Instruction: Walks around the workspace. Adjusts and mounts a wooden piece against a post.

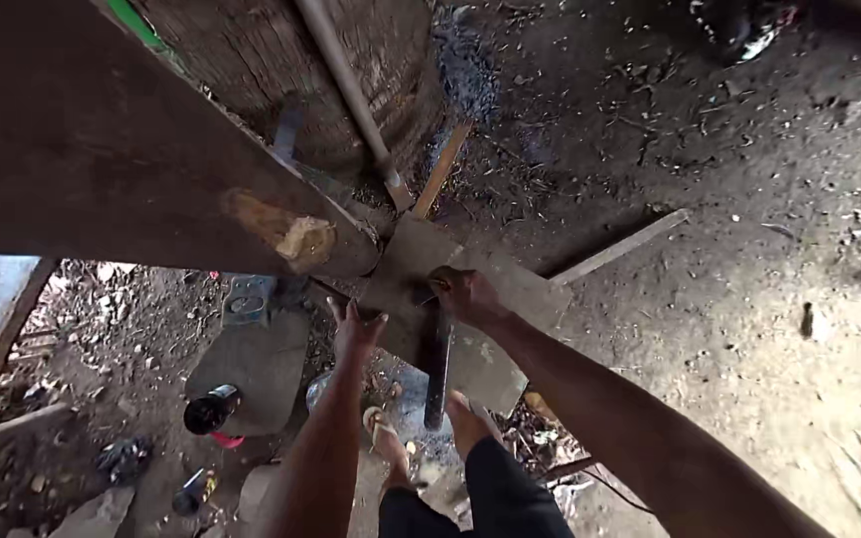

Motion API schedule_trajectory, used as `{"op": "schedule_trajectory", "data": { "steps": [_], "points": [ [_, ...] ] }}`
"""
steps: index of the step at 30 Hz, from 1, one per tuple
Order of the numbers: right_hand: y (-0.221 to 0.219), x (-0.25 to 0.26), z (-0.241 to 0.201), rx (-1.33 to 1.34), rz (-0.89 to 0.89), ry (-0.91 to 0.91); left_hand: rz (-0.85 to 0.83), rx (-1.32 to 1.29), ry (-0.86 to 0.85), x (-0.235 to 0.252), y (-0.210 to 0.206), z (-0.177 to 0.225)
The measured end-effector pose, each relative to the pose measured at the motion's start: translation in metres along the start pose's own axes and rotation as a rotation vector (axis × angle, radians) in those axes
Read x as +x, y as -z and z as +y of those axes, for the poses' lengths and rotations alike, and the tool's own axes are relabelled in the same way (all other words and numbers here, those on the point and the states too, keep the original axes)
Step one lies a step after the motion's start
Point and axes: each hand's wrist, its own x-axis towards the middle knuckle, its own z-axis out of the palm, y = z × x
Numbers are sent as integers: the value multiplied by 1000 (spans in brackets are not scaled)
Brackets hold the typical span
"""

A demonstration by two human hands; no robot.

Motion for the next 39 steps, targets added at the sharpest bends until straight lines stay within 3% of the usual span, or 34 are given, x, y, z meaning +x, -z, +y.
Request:
{"op": "schedule_trajectory", "data": {
  "steps": [7,14,20,39],
  "points": [
    [-7,91,-10,-133,-20,197,2,-16,-2,1,2,1],
    [-12,133,-19,-295,-84,310,-9,-76,31,3,1,-1],
    [-14,140,-22,-331,-73,384,-15,-119,41,3,1,-1],
    [-12,142,-33,-351,-139,254,-20,-117,72,4,2,1]
  ]
}}
